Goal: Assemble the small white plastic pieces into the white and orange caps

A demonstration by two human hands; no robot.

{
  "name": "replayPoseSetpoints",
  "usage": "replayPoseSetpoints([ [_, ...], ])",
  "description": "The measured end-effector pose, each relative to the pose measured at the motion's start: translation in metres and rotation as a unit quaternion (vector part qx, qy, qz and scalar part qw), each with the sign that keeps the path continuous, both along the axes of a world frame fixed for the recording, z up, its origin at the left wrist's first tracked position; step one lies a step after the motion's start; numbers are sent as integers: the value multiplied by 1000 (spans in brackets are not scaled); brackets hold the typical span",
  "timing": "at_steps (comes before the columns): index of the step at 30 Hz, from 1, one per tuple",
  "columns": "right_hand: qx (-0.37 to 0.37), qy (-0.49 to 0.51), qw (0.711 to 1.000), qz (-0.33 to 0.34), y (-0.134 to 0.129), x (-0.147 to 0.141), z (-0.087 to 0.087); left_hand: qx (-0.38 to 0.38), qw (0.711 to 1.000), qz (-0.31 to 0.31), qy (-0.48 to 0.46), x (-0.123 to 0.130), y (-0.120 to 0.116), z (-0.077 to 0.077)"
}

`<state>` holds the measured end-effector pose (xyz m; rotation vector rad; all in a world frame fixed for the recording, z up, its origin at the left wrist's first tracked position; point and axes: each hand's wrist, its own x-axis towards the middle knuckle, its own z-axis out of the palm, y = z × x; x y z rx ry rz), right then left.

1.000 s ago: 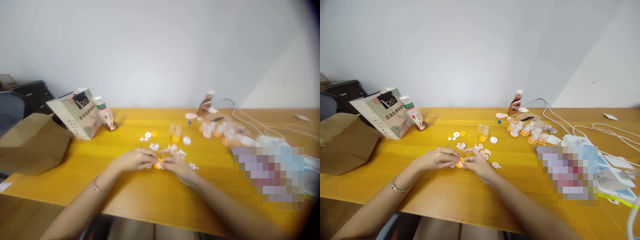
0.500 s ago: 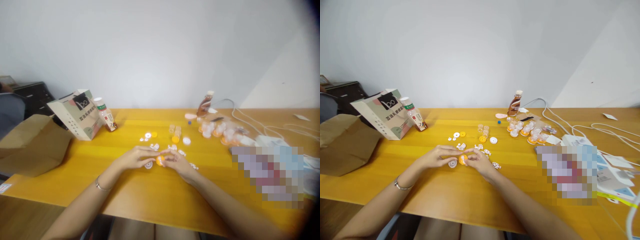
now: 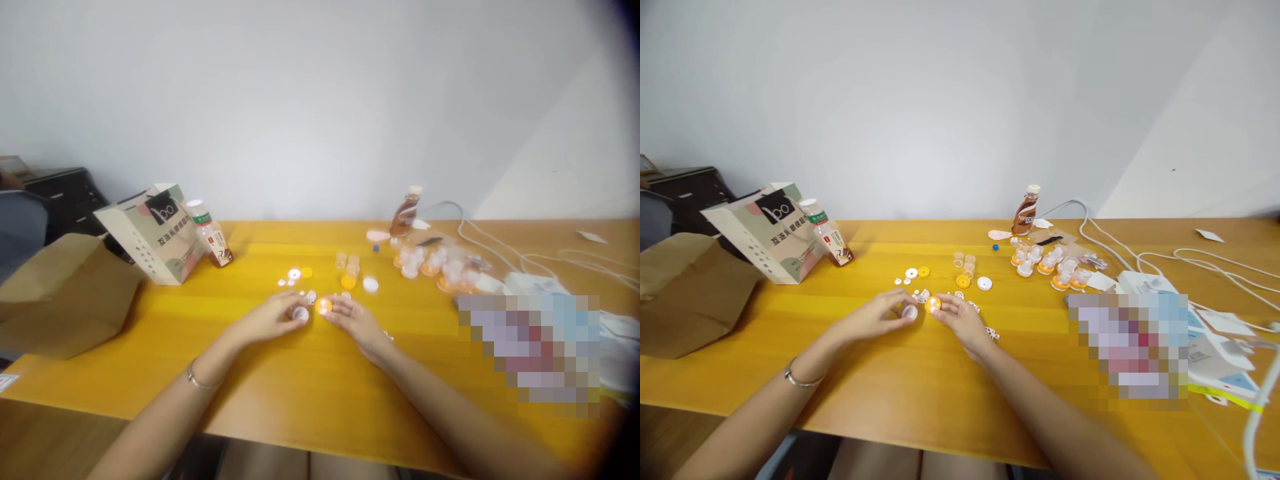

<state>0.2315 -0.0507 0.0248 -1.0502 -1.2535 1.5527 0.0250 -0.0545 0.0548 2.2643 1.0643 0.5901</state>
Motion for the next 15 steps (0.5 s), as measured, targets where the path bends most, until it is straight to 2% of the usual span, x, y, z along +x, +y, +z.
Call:
replayPoseSetpoints([
  [3,5,-7,1000,-3,-1,-1,2,-60,988,24,-142,5,6,-4],
  [6,11,-21,1000,-14,-2,-3,5,-112,969,17,-220,8,9,-9],
  [10,31,-20,999,-22,-3,-6,5,-133,963,33,-232,12,8,-11],
  [15,43,-10,999,-16,-5,-7,5,-93,975,75,-185,19,2,-9],
])
